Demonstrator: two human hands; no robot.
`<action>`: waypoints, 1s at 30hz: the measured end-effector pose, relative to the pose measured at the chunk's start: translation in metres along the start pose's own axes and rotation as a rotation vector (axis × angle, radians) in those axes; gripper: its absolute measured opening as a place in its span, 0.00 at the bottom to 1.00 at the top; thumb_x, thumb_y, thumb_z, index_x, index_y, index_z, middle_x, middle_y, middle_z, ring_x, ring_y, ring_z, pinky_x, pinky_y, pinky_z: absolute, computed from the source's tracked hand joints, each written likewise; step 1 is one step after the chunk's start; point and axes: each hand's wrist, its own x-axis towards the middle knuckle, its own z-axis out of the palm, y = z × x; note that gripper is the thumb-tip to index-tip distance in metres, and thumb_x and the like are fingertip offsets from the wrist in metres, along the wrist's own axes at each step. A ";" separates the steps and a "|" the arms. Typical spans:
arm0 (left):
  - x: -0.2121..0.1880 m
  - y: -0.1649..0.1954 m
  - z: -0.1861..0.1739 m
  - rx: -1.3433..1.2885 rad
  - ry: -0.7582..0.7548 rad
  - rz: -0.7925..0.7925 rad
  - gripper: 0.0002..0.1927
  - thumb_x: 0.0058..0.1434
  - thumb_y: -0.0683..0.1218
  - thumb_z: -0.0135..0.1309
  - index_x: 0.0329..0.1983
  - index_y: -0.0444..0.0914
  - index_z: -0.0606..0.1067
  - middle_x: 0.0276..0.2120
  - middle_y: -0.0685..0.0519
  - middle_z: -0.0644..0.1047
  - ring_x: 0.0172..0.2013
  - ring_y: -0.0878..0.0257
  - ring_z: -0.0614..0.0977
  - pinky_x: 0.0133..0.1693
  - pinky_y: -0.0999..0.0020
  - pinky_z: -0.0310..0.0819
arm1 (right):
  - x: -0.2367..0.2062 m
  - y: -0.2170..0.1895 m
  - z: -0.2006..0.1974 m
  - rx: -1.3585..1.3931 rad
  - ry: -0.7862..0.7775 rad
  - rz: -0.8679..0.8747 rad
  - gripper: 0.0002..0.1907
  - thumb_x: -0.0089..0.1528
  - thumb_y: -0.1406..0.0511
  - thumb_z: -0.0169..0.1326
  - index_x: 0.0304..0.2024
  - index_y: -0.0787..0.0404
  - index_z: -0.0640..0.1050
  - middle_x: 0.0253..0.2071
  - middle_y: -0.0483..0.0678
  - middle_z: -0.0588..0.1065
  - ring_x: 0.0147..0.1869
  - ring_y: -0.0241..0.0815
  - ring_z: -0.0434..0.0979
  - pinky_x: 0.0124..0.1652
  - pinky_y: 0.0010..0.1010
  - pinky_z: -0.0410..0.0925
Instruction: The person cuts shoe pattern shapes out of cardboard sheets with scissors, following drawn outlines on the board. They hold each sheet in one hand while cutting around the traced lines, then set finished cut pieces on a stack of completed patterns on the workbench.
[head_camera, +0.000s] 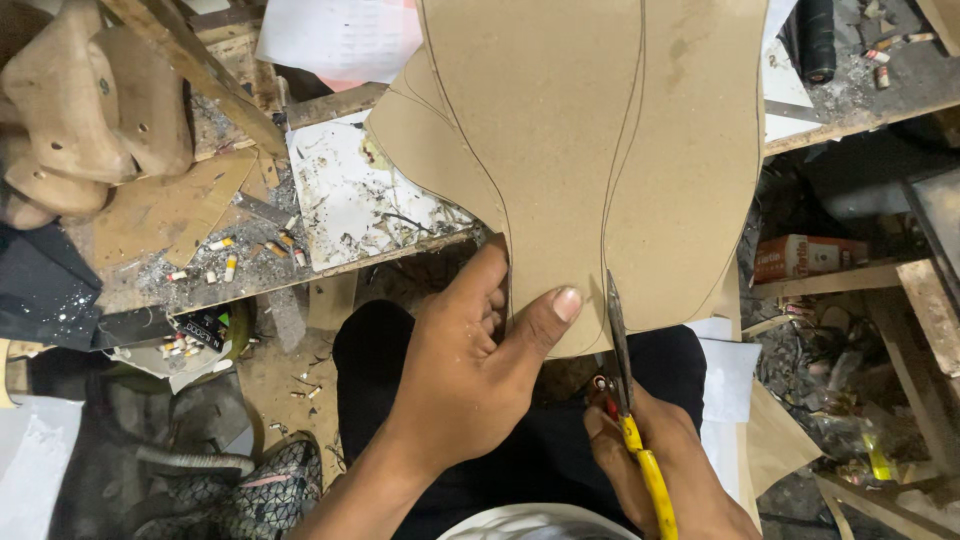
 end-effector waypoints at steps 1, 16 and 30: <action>0.000 0.000 0.000 -0.028 -0.006 0.010 0.15 0.71 0.47 0.54 0.53 0.31 0.73 0.35 0.54 0.79 0.33 0.76 0.72 0.33 0.79 0.67 | 0.000 0.003 0.001 -0.008 0.007 -0.010 0.12 0.55 0.75 0.53 0.41 0.61 0.73 0.23 0.47 0.69 0.25 0.38 0.68 0.28 0.31 0.66; -0.005 0.002 -0.002 -0.065 0.027 0.055 0.14 0.71 0.45 0.55 0.55 0.32 0.75 0.40 0.54 0.82 0.39 0.73 0.80 0.40 0.76 0.77 | 0.006 -0.011 0.005 0.082 -0.047 -0.113 0.19 0.60 0.72 0.53 0.54 0.63 0.72 0.36 0.47 0.76 0.35 0.37 0.72 0.38 0.28 0.68; -0.016 0.000 0.002 -0.030 0.042 0.005 0.14 0.70 0.45 0.54 0.53 0.31 0.75 0.37 0.53 0.83 0.36 0.73 0.82 0.37 0.76 0.79 | 0.008 -0.012 0.019 0.086 0.000 0.000 0.24 0.58 0.76 0.54 0.58 0.63 0.72 0.46 0.52 0.77 0.49 0.37 0.77 0.50 0.29 0.68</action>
